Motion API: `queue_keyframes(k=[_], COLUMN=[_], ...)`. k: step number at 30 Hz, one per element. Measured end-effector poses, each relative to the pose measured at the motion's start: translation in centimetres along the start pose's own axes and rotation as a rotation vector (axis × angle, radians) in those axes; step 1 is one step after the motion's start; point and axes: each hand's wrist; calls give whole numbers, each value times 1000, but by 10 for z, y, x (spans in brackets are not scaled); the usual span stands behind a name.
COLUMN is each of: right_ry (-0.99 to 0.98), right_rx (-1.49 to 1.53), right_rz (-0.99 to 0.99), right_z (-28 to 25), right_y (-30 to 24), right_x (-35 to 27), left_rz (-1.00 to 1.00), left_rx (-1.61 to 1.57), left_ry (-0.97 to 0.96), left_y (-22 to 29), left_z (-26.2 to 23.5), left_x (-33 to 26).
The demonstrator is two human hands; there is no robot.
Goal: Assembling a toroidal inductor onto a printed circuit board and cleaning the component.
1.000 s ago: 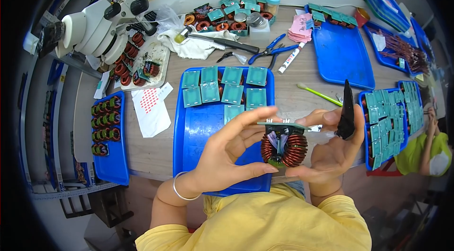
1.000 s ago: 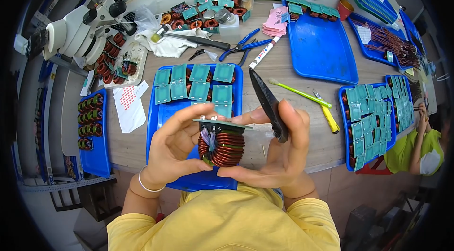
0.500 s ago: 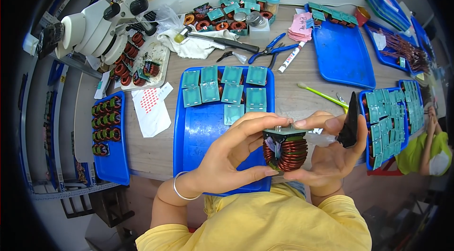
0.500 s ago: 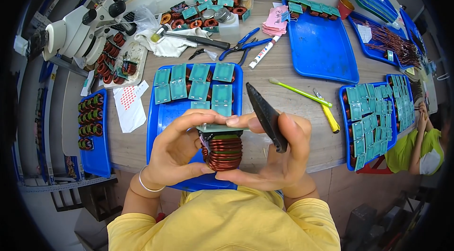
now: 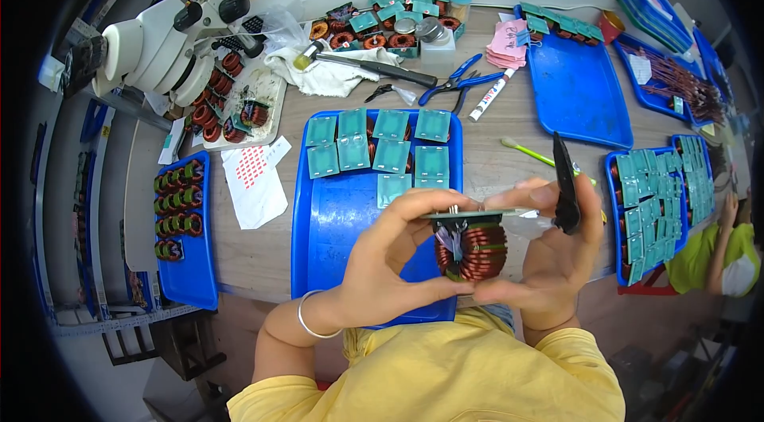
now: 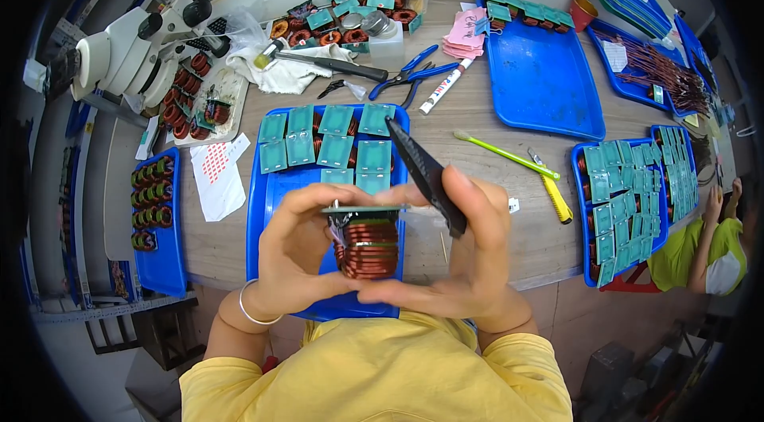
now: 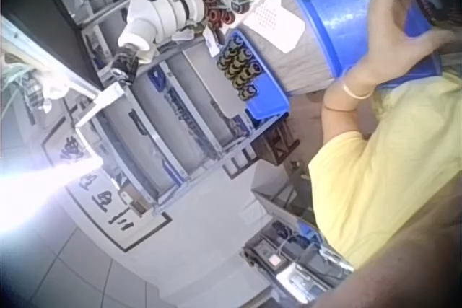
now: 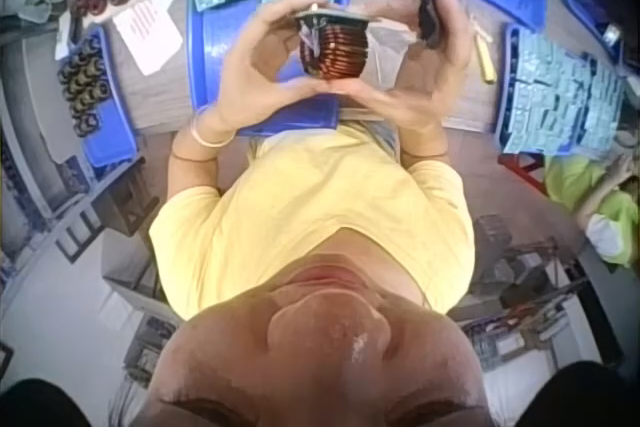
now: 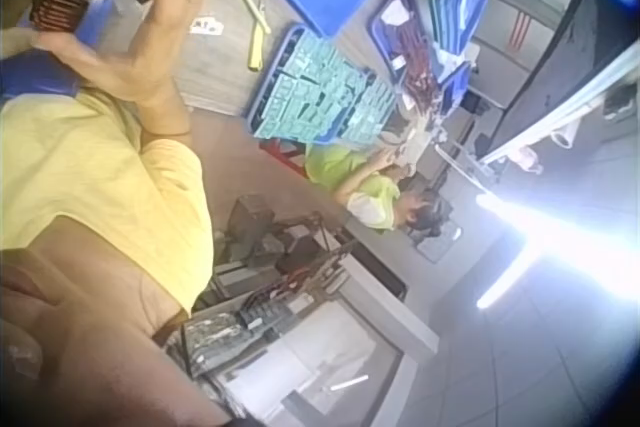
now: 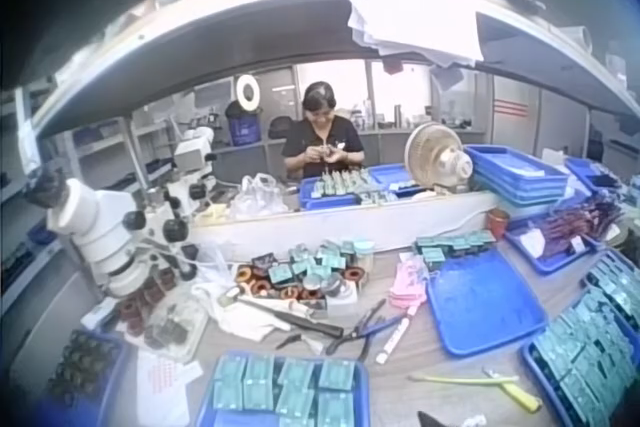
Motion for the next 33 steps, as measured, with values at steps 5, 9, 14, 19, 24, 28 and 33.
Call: queue_keyframes(k=[5,9,14,19,24,28,33], right_ry=[406,271,220,245,172,256,226], right_rx=[-104,-33,48,121,100,165,132], right_rz=[118,-58,5,12,-8,61,38], right_z=[5,-5,-9,-5,-12,-7,-8], right_y=[-6,-5,-14,-10,-10,-12,-13], right_x=[-10,-6,-2,2,-3,-1,0], left_rz=[22,43,82,83,104,113,127], left_rx=[58,48,188,217,241,310,488], left_ry=[103,123,128,136,128,124,90], left_y=[-3,1,4,1,4,3,5], left_z=[-1,-2,-1,-4,-5,-7,-7], left_x=[2,4,5,4,5,4,5])
Point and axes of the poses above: each hand's wrist, its own x-axis towards the middle knuckle, its own z-axis out of the palm, y = z × x, and after that the axes turned 3 degrees about x, right-handed
